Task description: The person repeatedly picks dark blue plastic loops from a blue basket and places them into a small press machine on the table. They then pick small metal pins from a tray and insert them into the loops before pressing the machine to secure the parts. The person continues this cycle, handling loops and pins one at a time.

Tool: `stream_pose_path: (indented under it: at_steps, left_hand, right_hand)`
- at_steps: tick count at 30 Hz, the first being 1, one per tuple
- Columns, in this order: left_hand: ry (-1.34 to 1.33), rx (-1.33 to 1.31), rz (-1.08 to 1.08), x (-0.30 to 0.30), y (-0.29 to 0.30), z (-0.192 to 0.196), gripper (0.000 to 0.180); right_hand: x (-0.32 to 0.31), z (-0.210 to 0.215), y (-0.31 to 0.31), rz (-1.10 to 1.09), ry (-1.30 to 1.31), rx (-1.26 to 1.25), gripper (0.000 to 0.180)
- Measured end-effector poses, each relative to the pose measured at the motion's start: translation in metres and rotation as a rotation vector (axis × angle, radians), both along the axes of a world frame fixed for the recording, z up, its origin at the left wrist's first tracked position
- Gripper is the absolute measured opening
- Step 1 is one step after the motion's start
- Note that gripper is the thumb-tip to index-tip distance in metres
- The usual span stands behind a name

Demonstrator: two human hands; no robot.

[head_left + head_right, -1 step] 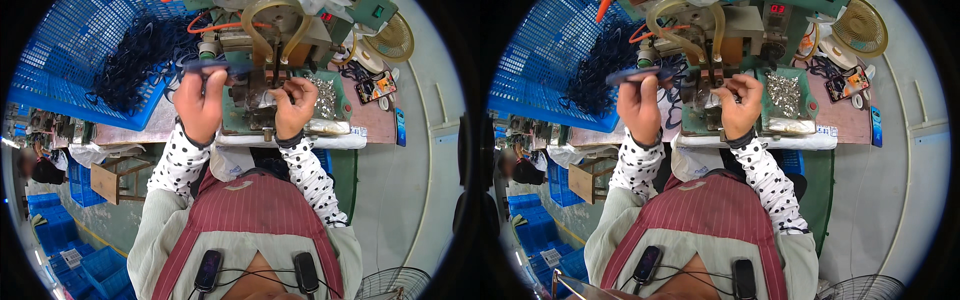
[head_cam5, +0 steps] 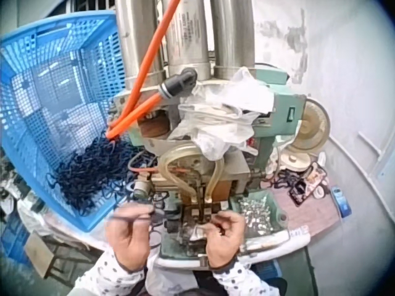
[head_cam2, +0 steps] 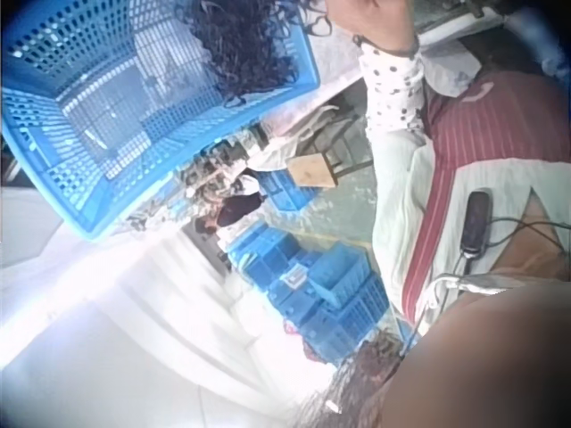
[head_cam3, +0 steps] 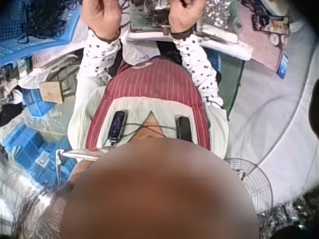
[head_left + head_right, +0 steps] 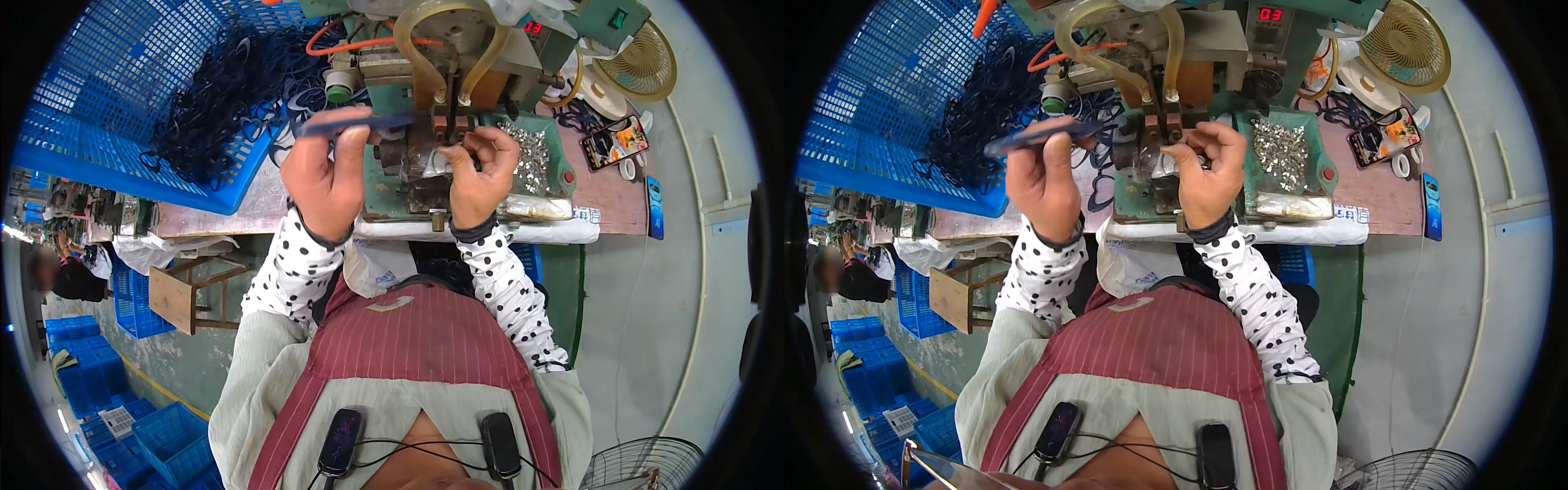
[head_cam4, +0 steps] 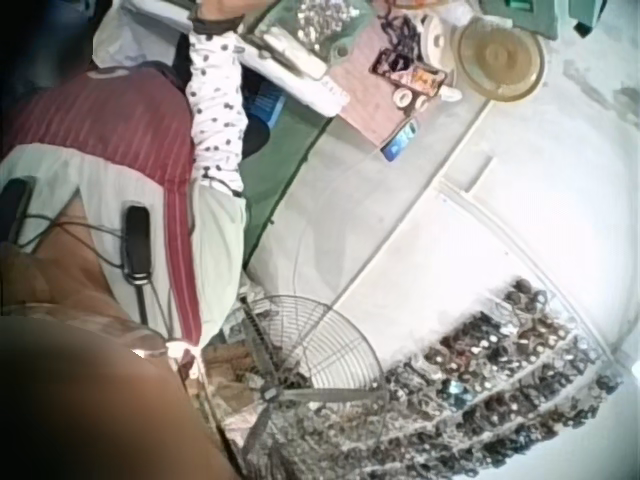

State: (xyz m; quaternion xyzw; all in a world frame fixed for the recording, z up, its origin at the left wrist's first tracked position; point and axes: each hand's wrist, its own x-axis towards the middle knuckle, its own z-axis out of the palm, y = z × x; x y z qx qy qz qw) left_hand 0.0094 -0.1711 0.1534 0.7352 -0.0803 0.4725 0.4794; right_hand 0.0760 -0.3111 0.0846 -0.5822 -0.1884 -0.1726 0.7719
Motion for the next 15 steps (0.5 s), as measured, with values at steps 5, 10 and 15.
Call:
stream_pose_path:
  at_steps: [5,10,15]
  left_hand:
    - [0.114,-0.215,-0.04,0.007,0.0,0.009,0.009]
    - [-0.183,0.419,-0.273,-0.004,-0.008,-0.03,0.016]
    - [-0.166,0.759,-0.43,-0.004,-0.037,-0.049,0.032]
  right_hand:
    - [0.004,-0.004,-0.002,0.05,0.027,0.059,0.041]
    - [0.007,-0.002,-0.005,0.05,0.02,-0.025,0.047]
    - [0.038,-0.001,-0.045,-0.162,-0.109,-0.261,0.05]
